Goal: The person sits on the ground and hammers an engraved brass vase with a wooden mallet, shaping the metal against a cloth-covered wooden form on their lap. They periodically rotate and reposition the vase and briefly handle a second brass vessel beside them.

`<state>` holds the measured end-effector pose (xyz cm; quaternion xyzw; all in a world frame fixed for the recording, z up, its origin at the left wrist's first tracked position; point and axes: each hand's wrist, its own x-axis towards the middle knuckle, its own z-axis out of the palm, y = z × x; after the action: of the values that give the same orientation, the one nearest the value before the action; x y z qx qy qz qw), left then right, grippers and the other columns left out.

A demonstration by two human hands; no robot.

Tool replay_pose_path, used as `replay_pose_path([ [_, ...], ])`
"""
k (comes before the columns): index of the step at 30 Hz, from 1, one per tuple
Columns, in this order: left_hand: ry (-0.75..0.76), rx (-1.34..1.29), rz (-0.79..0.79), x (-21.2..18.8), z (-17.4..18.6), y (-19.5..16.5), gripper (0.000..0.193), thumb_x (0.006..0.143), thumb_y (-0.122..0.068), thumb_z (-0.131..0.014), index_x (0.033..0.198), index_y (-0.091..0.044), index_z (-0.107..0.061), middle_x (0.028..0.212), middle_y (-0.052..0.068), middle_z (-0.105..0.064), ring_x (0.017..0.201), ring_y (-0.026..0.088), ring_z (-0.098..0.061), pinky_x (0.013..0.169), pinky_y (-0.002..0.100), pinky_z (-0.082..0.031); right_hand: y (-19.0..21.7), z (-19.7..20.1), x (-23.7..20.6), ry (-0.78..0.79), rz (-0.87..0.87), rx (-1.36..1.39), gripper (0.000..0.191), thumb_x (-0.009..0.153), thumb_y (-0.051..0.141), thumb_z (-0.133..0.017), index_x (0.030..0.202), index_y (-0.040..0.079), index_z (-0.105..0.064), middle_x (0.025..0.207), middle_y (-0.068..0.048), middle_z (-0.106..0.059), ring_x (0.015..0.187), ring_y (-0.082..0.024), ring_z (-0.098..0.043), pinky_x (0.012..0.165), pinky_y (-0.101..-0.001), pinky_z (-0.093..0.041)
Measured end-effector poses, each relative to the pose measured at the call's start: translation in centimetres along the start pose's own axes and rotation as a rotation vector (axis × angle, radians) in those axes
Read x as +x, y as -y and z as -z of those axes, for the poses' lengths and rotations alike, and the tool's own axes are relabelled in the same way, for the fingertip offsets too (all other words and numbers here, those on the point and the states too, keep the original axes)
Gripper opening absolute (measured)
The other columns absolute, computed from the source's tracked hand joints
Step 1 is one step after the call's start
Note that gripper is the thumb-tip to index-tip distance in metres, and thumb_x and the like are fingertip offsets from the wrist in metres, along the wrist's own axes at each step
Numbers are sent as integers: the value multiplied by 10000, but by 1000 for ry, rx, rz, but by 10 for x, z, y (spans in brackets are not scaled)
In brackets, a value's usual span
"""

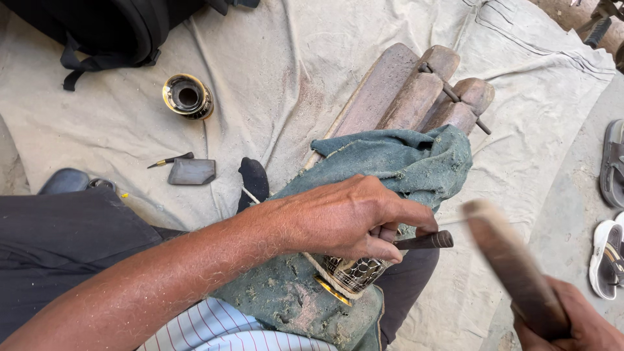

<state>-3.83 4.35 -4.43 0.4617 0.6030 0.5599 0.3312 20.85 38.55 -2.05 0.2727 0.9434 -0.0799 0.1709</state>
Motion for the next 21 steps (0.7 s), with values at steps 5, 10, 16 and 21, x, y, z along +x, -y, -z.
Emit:
replay_pose_path([
  [5,-26,-37,-26,-2,1,0,514,839,-162,-812,1321,-130,-638,678,-13,-695,597,109,-678,579,331,-533,-10,-6,7,-232,295,451,310,818,63,-792,1077,48,-623,853,-92,-702,856,-153,-733,934,-373,-606],
  [10,9,16,48,-1,2,-1,514,814,-163,-816,1299,-136,-647,623,12,-670,569,135,-669,559,349,-521,-11,7,15,-149,346,211,361,725,38,-844,1029,108,-663,812,-74,-709,792,-157,-754,927,-393,-611],
  [16,-43,-33,-47,-5,2,2,502,840,-156,-819,1309,-118,-644,735,3,-710,658,115,-701,597,336,-531,19,18,1,-119,121,293,500,773,-1,-778,1255,9,-645,865,-94,-710,832,-184,-727,818,-357,-616],
  [21,-46,-18,5,-5,1,4,502,807,-158,-832,1272,-111,-650,722,7,-700,644,122,-694,582,314,-559,28,28,6,-179,97,324,478,827,60,-785,1248,-2,-568,905,-64,-694,796,-164,-724,811,-313,-606],
])
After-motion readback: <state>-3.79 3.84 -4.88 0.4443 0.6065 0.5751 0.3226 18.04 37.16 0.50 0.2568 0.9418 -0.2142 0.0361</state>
